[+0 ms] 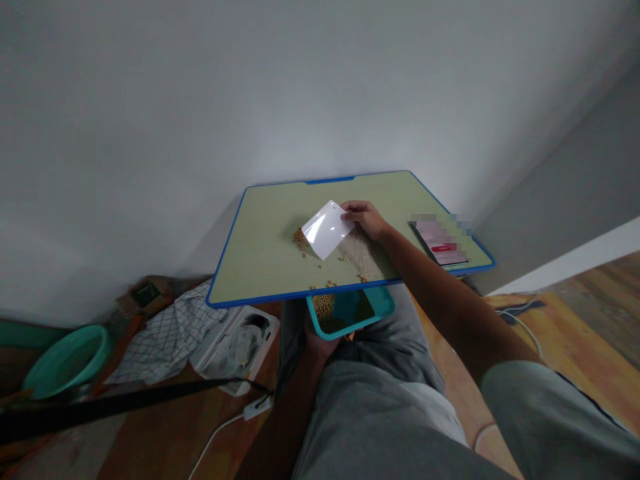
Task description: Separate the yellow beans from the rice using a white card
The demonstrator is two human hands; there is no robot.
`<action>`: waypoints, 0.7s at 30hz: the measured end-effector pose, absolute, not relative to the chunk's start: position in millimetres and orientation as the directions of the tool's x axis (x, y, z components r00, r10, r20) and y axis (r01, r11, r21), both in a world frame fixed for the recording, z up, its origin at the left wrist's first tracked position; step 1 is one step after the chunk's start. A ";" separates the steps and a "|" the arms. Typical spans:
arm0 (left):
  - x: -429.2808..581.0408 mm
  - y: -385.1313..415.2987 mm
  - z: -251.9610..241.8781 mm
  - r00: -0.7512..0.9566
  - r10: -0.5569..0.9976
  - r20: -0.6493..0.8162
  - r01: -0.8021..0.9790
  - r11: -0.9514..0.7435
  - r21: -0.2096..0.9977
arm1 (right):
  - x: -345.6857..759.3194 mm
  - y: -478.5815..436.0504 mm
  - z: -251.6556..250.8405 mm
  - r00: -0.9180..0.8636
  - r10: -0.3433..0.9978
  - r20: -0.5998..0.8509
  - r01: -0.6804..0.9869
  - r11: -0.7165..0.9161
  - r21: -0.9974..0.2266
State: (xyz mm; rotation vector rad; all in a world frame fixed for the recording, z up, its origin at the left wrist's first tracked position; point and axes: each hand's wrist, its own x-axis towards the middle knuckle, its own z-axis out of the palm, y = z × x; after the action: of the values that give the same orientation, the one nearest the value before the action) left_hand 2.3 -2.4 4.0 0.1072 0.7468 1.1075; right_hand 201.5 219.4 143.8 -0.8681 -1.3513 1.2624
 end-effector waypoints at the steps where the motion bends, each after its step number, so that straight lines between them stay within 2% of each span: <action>1: 3.1 -3.1 9.4 0.232 0.834 -0.501 -0.768 0.473 0.432 | 201.4 219.6 144.0 -0.163 0.963 0.215 -0.151 0.191 -0.970; 3: 5.0 -3.9 21.1 0.225 0.830 -0.510 -0.775 0.470 0.423 | 201.4 219.4 144.6 -0.132 0.966 0.222 -0.176 0.197 -0.964; 8: 7.5 -2.2 34.0 0.235 0.816 -0.528 -0.798 0.472 0.375 | 201.7 218.5 144.4 -0.250 0.952 0.178 -0.166 0.139 -0.976; 11: 6.6 -2.8 32.5 0.242 0.812 -0.531 -0.807 0.473 0.354 | 201.6 220.6 142.5 -0.237 0.953 0.190 -0.152 0.157 -0.976; 16: 4.8 -8.1 32.2 0.229 0.842 -0.489 -0.793 0.453 0.408 | 202.6 223.7 140.7 -0.128 0.961 0.246 -0.155 0.226 -0.962; 21: 4.2 -4.8 16.6 0.251 0.856 -0.453 -0.783 0.454 0.426 | 202.8 218.7 142.7 -0.227 0.946 0.233 -0.131 0.207 -0.969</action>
State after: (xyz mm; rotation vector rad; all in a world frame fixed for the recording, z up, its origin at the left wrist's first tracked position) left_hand 4.2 -4.8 16.6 0.1215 0.6979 1.1187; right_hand 202.8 218.7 142.7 -0.8400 -1.4002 1.2588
